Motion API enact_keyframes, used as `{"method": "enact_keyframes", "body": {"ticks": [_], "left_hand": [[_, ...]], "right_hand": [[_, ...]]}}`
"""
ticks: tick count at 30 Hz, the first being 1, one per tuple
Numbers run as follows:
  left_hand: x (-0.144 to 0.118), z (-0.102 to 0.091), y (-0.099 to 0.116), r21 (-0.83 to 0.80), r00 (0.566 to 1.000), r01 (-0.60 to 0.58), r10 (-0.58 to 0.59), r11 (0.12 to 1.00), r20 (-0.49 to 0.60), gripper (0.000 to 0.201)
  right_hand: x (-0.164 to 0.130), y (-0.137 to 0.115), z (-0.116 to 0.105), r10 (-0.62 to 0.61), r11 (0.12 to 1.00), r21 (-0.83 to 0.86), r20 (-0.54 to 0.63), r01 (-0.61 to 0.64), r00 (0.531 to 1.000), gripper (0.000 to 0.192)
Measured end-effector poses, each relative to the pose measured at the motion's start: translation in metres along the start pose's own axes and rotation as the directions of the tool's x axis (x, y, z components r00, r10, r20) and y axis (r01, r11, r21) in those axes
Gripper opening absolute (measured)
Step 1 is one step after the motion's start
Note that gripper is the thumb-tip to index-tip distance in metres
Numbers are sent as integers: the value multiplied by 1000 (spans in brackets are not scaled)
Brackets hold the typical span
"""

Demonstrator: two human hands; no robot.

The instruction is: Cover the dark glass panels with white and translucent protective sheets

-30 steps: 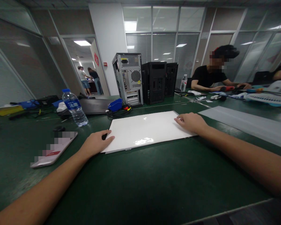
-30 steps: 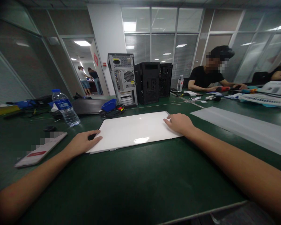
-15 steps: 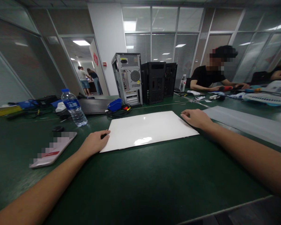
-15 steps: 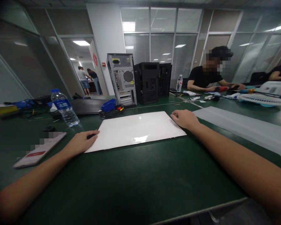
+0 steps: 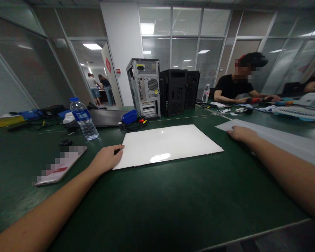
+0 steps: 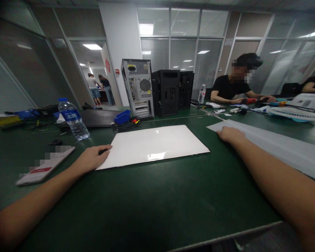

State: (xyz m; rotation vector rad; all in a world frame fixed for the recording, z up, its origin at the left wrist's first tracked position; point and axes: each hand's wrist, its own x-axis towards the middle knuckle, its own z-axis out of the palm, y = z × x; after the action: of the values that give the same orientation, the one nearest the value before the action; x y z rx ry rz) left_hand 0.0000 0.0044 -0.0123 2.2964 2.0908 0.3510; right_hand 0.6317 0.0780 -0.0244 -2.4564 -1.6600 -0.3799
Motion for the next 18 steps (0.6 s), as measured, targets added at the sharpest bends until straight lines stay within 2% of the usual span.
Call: {"method": "enact_keyframes", "body": {"ticks": [3,5,9,12,16,18], "left_hand": [[0,0,0,6,1000,-2,2,1000,2,56],[0,0,-1,10,1000,2,-2,1000,2,56],[1,2,-2,15,1000,9,-9,1000,-3,55],[1,3,-3,16,1000,7,-7,1000,-8,55],[2,3,-4,9,1000,2,-2,1000,-12,55],[1,3,-4,4,1000,-6,6,1000,-13,55]], "right_hand": [[-2,-11,-3,-29,1000,3,105,29,994,44],[-7,-20,-8,-48,999,-2,113,49,992,41],[-23,-43,-23,-101,995,-3,55,101,993,39],[-38,-63,-36,-203,979,17,-23,203,979,42],[-60,-91,-50,-374,924,36,-110,380,921,40],[-71,-105,-53,-499,859,46,-150,510,854,37]]}}
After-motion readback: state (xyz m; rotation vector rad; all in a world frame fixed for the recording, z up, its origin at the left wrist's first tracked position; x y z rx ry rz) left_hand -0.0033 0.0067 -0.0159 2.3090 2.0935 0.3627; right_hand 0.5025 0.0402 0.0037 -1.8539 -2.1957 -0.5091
